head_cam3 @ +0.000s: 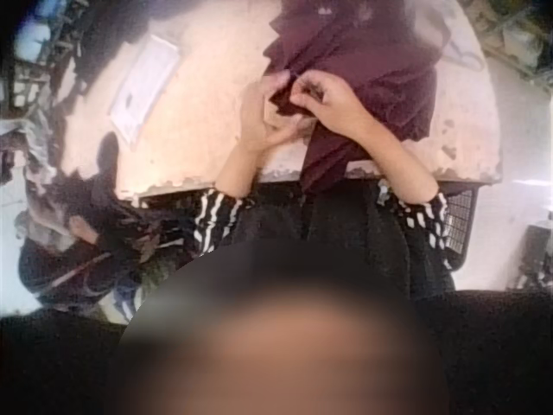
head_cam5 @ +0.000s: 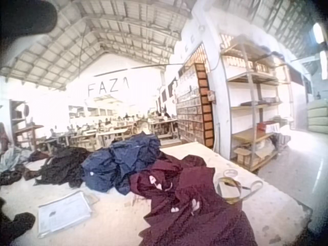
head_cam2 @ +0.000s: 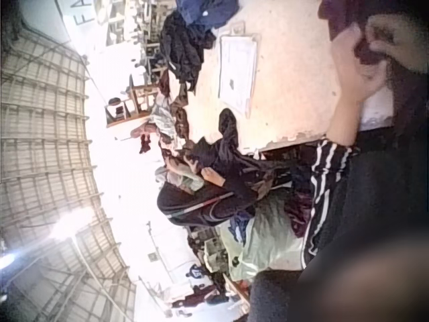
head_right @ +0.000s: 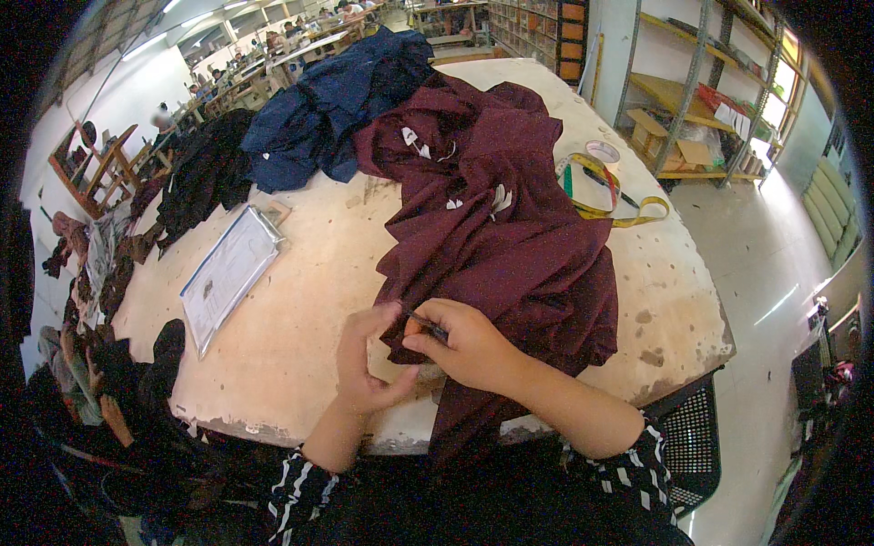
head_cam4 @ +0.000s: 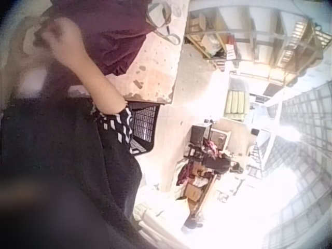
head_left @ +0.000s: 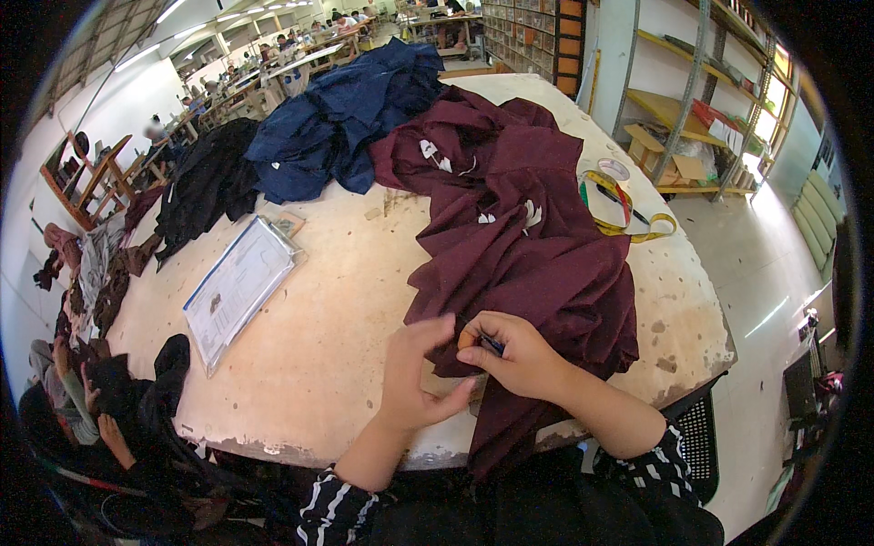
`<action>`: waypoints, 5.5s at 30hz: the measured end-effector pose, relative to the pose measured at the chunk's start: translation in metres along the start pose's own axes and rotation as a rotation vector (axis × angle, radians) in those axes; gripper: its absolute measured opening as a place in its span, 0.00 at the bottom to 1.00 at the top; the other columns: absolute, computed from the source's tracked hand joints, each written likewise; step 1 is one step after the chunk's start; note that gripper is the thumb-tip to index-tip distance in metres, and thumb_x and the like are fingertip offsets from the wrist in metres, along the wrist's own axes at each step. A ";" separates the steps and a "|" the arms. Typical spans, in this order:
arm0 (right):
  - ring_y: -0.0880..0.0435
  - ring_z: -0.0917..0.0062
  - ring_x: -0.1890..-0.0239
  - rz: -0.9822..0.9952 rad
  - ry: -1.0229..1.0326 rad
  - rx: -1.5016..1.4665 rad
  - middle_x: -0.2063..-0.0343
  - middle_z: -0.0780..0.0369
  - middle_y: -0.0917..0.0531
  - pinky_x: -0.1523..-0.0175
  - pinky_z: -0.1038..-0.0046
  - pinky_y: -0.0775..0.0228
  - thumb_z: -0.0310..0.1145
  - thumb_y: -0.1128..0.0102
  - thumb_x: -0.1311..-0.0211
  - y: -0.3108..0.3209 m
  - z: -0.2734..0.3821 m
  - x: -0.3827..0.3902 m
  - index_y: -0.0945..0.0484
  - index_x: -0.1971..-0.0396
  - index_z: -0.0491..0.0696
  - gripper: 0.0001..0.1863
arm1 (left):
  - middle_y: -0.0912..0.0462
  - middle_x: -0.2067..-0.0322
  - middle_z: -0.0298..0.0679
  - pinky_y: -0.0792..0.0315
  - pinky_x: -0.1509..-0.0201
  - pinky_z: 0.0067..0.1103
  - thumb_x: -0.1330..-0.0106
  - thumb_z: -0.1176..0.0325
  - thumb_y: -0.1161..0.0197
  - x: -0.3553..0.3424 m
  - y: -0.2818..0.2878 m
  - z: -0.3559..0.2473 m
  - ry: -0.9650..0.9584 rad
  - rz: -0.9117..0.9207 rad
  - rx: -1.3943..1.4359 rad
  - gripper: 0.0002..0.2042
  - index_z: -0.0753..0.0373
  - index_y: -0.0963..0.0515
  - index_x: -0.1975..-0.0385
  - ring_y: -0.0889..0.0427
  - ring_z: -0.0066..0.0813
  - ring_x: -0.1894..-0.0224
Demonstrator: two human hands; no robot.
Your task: The person folds a maroon long-sleeved shirt on a worktable in a garment factory. They smooth the fabric, fold the sleeves, and align the edges before placing the folded shirt on a pile.
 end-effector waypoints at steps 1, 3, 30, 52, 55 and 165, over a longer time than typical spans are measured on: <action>0.24 0.74 0.70 0.032 0.009 0.008 0.74 0.57 0.23 0.63 0.73 0.33 0.29 0.41 0.46 0.001 -0.002 -0.001 0.27 0.70 0.40 0.08 | 0.25 0.59 0.37 0.35 0.52 0.24 0.43 0.71 0.41 0.000 -0.004 0.007 0.129 0.040 0.192 0.13 0.62 0.26 0.58 0.25 0.25 0.61; 0.24 0.72 0.68 0.043 0.001 -0.009 0.73 0.57 0.24 0.61 0.72 0.33 0.29 0.42 0.45 0.001 -0.002 0.000 0.27 0.70 0.41 0.07 | 0.28 0.54 0.39 0.36 0.49 0.23 0.39 0.70 0.43 0.008 -0.011 0.025 0.359 0.129 0.538 0.16 0.65 0.29 0.52 0.27 0.25 0.56; 0.27 0.55 0.75 0.027 -0.047 0.355 0.81 0.51 0.28 0.70 0.61 0.37 0.44 0.54 0.36 0.003 0.008 0.002 0.31 0.78 0.42 0.20 | 0.23 0.75 0.33 0.36 0.64 0.13 0.43 0.76 0.39 0.019 0.002 0.041 0.608 -0.016 0.574 0.03 0.68 0.23 0.71 0.29 0.16 0.71; 0.27 0.54 0.76 0.011 -0.007 0.324 0.82 0.50 0.29 0.71 0.61 0.37 0.43 0.53 0.36 -0.003 0.005 0.001 0.32 0.80 0.41 0.20 | 0.24 0.75 0.33 0.36 0.64 0.14 0.44 0.77 0.38 0.018 0.001 0.038 0.600 0.002 0.552 0.03 0.67 0.22 0.71 0.30 0.16 0.71; 0.27 0.54 0.76 0.008 -0.006 0.322 0.82 0.50 0.29 0.71 0.61 0.37 0.43 0.53 0.36 -0.003 0.005 0.001 0.32 0.80 0.42 0.20 | 0.24 0.75 0.33 0.36 0.64 0.14 0.44 0.77 0.38 0.018 0.001 0.037 0.602 0.005 0.549 0.03 0.68 0.22 0.71 0.30 0.16 0.71; 0.25 0.58 0.54 0.123 -0.125 0.428 0.57 0.46 0.24 0.48 0.66 0.33 0.33 0.38 0.58 -0.036 0.009 -0.062 0.30 0.54 0.36 0.28 | 0.25 0.58 0.58 0.32 0.50 0.27 0.43 0.57 0.37 0.070 0.048 0.018 1.007 0.565 -0.224 0.24 0.74 0.28 0.56 0.24 0.43 0.52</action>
Point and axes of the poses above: each hand's wrist, its own x-axis away from the middle knuckle, its own y-axis out of the back of the hand, z = x × y, the point moved 5 cm from there along -x, towards the middle knuckle
